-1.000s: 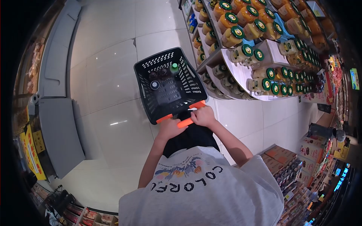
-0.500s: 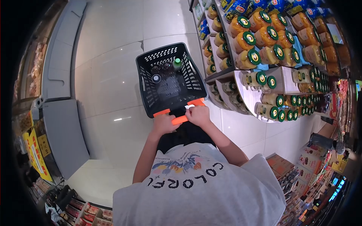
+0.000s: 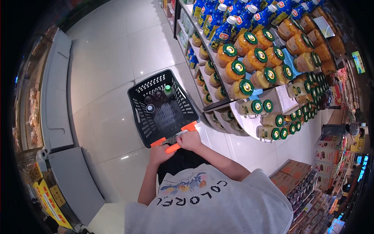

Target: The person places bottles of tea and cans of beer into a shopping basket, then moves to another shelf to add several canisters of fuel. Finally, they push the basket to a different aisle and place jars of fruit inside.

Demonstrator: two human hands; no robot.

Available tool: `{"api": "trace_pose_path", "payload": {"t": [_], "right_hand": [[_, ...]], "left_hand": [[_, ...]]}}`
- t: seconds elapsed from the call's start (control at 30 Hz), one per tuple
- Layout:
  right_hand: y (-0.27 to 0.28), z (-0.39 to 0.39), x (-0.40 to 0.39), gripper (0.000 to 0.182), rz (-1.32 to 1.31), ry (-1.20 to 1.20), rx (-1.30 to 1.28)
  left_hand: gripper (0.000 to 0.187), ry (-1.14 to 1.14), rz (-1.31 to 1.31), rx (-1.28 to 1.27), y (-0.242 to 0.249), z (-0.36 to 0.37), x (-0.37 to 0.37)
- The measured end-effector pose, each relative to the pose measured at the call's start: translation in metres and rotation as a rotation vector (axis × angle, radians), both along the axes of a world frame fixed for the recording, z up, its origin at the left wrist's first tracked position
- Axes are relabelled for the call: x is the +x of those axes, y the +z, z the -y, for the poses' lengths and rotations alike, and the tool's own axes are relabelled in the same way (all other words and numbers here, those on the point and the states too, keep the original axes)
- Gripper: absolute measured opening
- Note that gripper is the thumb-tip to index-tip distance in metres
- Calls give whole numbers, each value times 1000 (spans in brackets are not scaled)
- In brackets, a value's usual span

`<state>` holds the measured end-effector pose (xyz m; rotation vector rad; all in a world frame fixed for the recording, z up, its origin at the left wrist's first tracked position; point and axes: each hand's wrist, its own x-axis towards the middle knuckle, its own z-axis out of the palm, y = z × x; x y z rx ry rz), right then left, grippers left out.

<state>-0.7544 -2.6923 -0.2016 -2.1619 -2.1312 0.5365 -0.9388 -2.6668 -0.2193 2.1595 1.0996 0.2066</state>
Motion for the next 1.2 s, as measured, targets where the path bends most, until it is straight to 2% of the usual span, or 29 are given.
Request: {"api": "trace_pose_path", "payload": {"t": [0.33,0.43,0.57,0.67,0.8,0.87,0.97,1.2], "right_hand": [[4,1,-8,32,-48,-61,94],[12,-1,-8,31,-57,-39,26],[14,-6,-9,26,-105,-61,84],[6,-9,-15,24,-101,-81,185],[-1,-19,-23,23,-124,-29,315],[-2,-29,-25,23,-119,-14,355],[-4,-54,-21,22,-105,-2,387],[-6,-137,-3,22,-103,50,392]], "left_hand": [[36,-43,-66,-34,7,-3,-9],[36,-62,-35,-52,8,-8,-11],[36,-81,7,-64,5,-13,-13],[35,-57,-89,-44,-2,-15,-17],[35,-27,-33,80,-14,-24,-32],[36,-23,5,142,-18,-39,-33],[36,-58,-20,129,-14,-65,-29],[40,21,28,74,-16,-142,-12]]}}
